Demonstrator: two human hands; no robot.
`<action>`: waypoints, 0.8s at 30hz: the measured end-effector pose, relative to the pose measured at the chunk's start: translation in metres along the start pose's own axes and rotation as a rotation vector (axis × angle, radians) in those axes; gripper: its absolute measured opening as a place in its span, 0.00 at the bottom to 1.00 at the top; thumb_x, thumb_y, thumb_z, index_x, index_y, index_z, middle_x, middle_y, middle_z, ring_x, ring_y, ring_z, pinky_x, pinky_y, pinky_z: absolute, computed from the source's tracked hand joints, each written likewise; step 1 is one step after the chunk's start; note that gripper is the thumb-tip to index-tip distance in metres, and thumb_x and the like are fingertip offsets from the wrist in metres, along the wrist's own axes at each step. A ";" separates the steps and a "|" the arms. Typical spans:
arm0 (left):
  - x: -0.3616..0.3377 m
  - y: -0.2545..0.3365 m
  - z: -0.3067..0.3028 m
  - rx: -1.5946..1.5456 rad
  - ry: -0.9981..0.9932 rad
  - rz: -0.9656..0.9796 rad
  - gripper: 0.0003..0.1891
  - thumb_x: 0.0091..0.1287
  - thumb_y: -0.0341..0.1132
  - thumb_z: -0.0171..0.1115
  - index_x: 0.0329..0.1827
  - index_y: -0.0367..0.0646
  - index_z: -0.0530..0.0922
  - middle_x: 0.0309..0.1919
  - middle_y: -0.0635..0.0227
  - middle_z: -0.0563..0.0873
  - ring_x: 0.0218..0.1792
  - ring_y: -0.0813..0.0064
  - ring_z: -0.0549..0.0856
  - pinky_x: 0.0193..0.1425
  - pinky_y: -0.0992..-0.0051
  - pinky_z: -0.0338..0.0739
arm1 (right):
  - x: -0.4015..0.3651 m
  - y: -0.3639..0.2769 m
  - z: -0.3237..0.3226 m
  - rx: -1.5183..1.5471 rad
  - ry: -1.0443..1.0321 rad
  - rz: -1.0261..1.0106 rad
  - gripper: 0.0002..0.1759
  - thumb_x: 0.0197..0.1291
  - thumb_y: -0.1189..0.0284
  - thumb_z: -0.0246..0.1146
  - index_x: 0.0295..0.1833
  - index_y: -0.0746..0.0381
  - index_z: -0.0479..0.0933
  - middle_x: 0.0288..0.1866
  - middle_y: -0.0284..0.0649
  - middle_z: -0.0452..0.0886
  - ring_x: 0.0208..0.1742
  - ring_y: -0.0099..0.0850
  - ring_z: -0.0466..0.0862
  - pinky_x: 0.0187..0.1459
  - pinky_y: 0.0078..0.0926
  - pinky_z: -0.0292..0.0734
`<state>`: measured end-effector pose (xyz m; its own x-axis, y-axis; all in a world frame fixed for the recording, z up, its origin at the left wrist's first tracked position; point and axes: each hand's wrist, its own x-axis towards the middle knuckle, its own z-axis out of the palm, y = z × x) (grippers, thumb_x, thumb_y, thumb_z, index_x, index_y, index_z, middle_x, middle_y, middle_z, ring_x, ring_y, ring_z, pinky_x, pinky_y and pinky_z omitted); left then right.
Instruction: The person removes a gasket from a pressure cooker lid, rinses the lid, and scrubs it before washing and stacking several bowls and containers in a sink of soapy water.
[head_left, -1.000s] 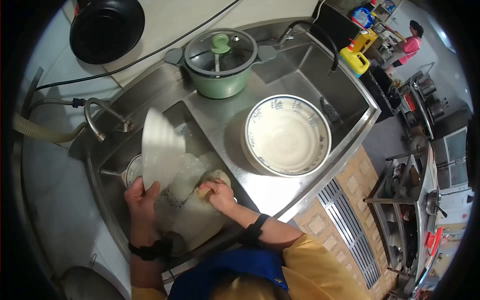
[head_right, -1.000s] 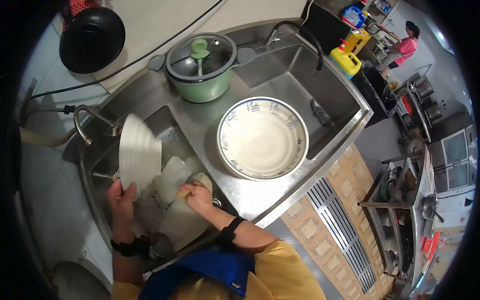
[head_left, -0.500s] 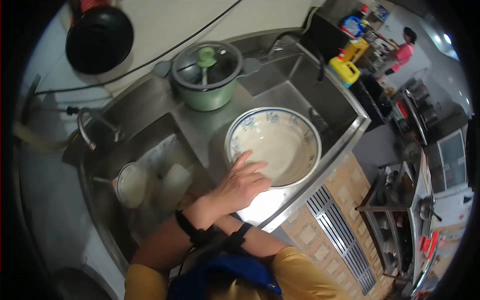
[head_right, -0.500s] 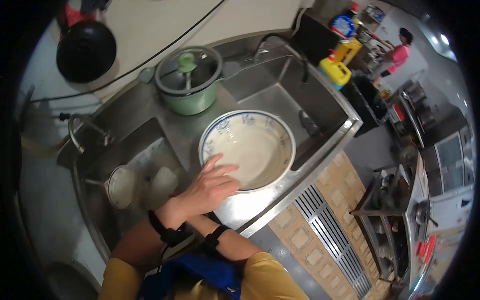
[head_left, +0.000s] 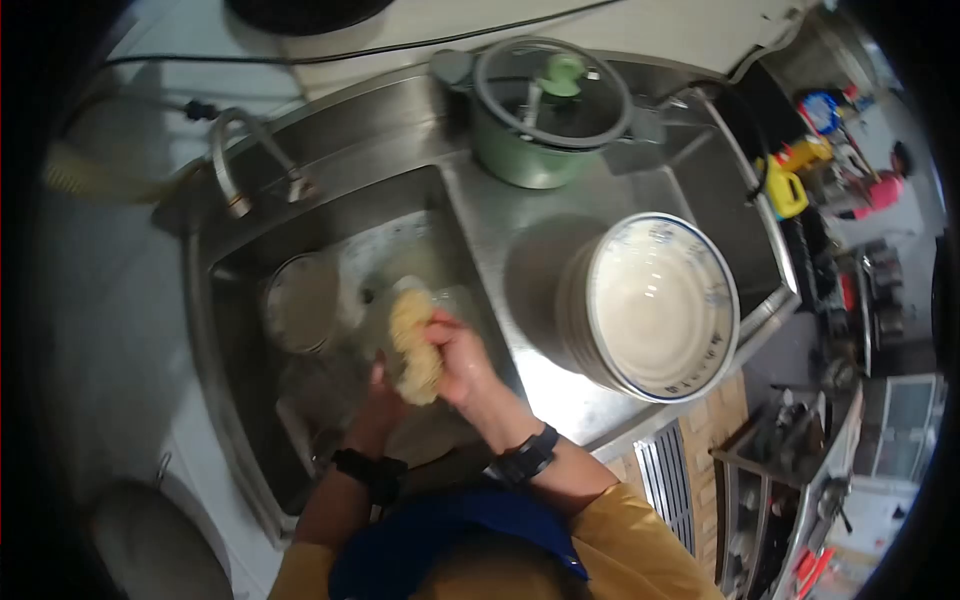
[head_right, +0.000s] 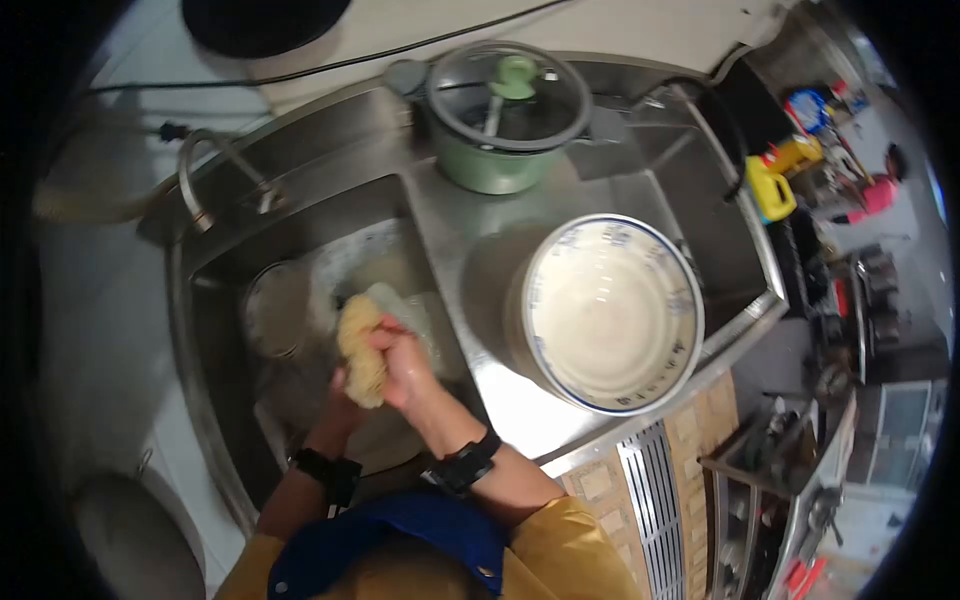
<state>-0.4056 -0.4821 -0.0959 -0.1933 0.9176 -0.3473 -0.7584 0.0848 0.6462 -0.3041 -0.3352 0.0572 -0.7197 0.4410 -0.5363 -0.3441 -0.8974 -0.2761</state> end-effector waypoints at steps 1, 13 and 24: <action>0.010 0.001 0.015 -0.206 0.092 0.074 0.19 0.63 0.32 0.57 0.58 0.38 0.71 0.52 0.64 0.78 0.56 0.68 0.77 0.62 0.66 0.70 | -0.001 0.003 -0.010 -0.035 -0.022 0.010 0.13 0.51 0.83 0.54 0.44 0.63 0.73 0.40 0.41 0.78 0.40 0.34 0.80 0.42 0.33 0.78; 0.020 0.038 0.049 0.453 -0.044 -0.034 0.28 0.52 0.20 0.58 0.60 0.42 0.69 0.47 0.70 0.79 0.47 0.78 0.79 0.51 0.76 0.73 | 0.022 -0.016 -0.040 -1.058 -0.016 -0.318 0.50 0.46 0.75 0.65 0.74 0.56 0.46 0.71 0.52 0.57 0.68 0.44 0.64 0.66 0.32 0.61; 0.007 0.095 -0.069 2.081 0.665 0.527 0.26 0.53 0.31 0.61 0.58 0.38 0.70 0.50 0.54 0.77 0.54 0.52 0.73 0.59 0.61 0.66 | 0.107 0.036 -0.151 -1.577 0.618 0.103 0.36 0.55 0.62 0.60 0.67 0.63 0.59 0.63 0.55 0.67 0.60 0.44 0.73 0.54 0.36 0.73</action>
<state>-0.5217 -0.4949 -0.0838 -0.5489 0.8057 0.2226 0.8358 0.5243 0.1633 -0.3026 -0.3182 -0.1305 -0.2424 0.6673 -0.7042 0.8506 -0.2028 -0.4851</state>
